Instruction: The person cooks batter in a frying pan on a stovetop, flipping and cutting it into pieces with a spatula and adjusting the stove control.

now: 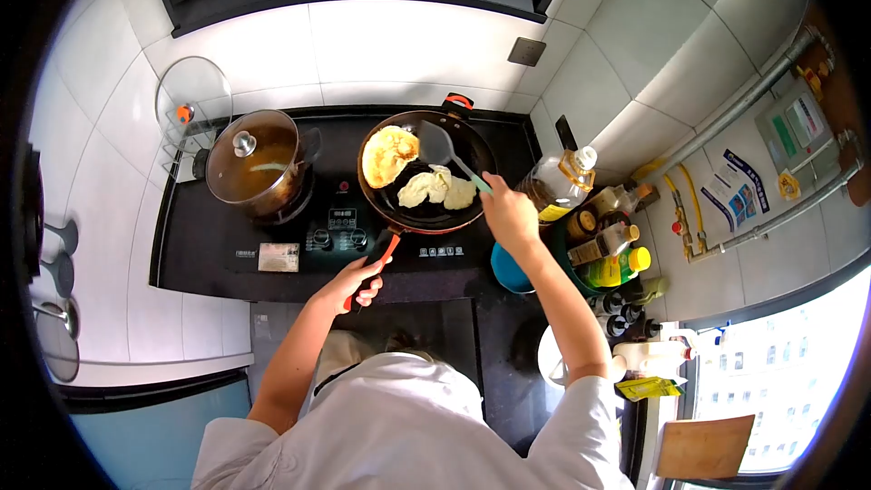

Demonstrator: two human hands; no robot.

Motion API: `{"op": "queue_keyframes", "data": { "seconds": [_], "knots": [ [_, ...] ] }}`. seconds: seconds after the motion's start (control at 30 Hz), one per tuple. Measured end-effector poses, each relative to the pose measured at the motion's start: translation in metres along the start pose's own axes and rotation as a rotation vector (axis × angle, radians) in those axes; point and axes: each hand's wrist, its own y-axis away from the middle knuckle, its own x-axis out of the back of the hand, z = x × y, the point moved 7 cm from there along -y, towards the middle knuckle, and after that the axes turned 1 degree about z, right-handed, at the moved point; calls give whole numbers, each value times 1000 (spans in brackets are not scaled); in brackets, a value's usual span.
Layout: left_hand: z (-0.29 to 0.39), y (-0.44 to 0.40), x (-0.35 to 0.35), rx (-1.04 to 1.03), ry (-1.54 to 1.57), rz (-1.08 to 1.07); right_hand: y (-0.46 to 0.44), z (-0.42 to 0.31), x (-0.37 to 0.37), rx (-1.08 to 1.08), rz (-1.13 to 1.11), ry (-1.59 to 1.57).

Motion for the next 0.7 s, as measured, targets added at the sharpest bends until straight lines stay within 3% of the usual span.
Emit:
{"op": "queue_keyframes", "data": {
  "seconds": [0.2,0.5,0.7],
  "knots": [
    [0,1,-1,-5,38,-29,-5,-25,-32,283,131,284],
    [0,-1,0,-9,42,-36,-18,-16,-59,335,-29,378],
    [1,1,-1,0,22,-11,-5,-3,-35,344,52,401]
  ]
}}
